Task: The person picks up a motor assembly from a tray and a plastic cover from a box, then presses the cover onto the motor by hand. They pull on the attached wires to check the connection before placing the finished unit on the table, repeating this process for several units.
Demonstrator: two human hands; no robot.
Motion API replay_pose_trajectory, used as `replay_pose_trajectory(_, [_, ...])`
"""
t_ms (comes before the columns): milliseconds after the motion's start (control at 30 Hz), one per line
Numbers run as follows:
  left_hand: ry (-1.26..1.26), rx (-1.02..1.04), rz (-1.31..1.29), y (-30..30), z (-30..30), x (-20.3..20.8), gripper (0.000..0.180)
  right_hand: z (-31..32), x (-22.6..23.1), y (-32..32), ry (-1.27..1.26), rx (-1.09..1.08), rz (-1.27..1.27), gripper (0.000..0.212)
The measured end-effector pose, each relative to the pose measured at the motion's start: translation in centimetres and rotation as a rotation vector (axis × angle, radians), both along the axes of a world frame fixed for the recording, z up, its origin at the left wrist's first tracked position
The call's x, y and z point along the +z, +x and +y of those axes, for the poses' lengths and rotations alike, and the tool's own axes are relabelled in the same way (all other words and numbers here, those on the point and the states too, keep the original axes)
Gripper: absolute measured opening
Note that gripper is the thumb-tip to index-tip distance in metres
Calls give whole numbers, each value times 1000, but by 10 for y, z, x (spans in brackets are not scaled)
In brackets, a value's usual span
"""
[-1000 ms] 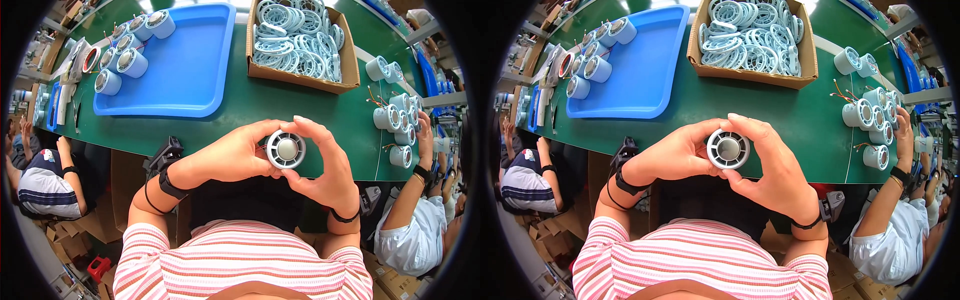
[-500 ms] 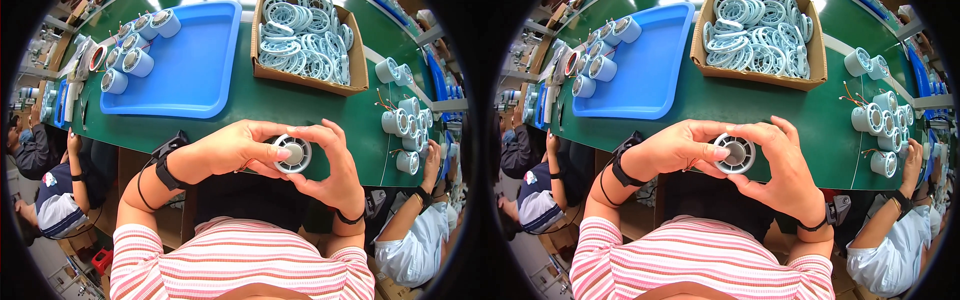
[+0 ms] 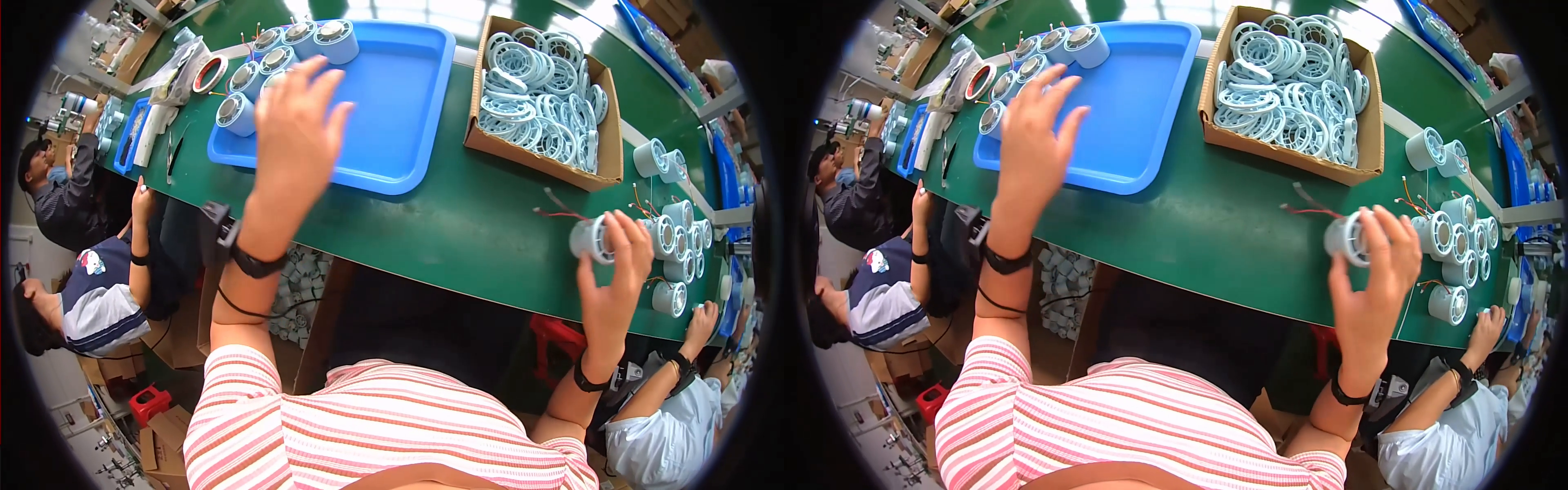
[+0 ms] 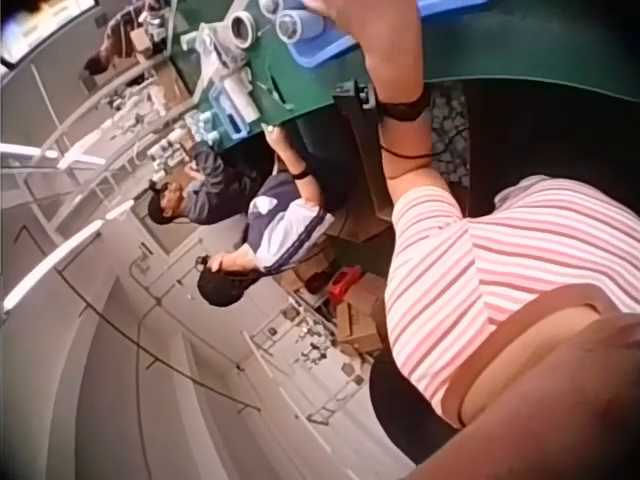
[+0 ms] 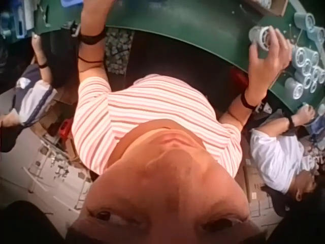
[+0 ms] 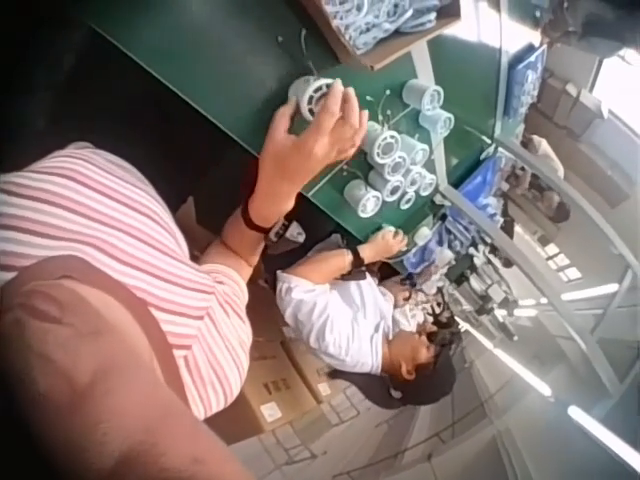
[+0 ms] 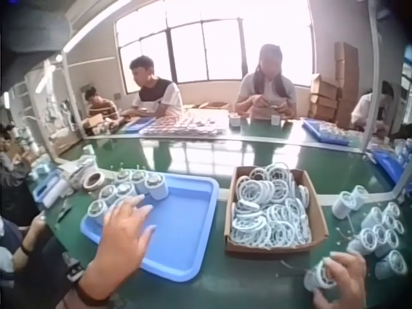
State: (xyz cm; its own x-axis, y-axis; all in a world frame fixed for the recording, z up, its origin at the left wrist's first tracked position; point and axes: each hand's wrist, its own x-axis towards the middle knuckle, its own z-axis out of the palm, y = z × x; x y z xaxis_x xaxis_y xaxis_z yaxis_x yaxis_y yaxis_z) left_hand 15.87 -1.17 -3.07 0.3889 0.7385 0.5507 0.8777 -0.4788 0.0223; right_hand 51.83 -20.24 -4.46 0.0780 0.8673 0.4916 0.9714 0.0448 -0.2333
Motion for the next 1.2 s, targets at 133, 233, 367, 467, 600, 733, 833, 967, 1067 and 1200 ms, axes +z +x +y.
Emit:
replay_pose_trajectory(133, [-168,191,102,-48,22,-3,48,11,22,12,157,-69,45,43])
replay_pose_trajectory(233, [-244,121,147,-52,8,10,59,40,45,4,112,68,-75,27])
replay_pose_trajectory(367, [-369,-31,-17,-50,10,16,68,112,43,-2,122,343,-84,10])
replay_pose_trajectory(467, [-336,-39,-33,-51,22,9,68,155,27,-14,139,531,-82,12])
replay_pose_trajectory(600, [-198,77,101,-62,29,6,64,170,15,-27,27,537,-65,15])
replay_pose_trajectory(733, [-289,-27,17,-68,33,6,63,169,18,-20,-62,545,91,15])
replay_pose_trajectory(833, [-385,-151,-112,-68,38,3,64,165,32,-20,-174,410,378,15])
replay_pose_trajectory(967, [-413,-188,-189,-56,40,1,62,171,30,-11,-169,379,757,17])
replay_pose_trajectory(1067, [-220,-249,-203,-36,34,3,56,156,37,-5,-56,357,866,17])
replay_pose_trajectory(1200, [0,-252,-266,-16,21,0,55,93,57,-18,-46,329,745,17])
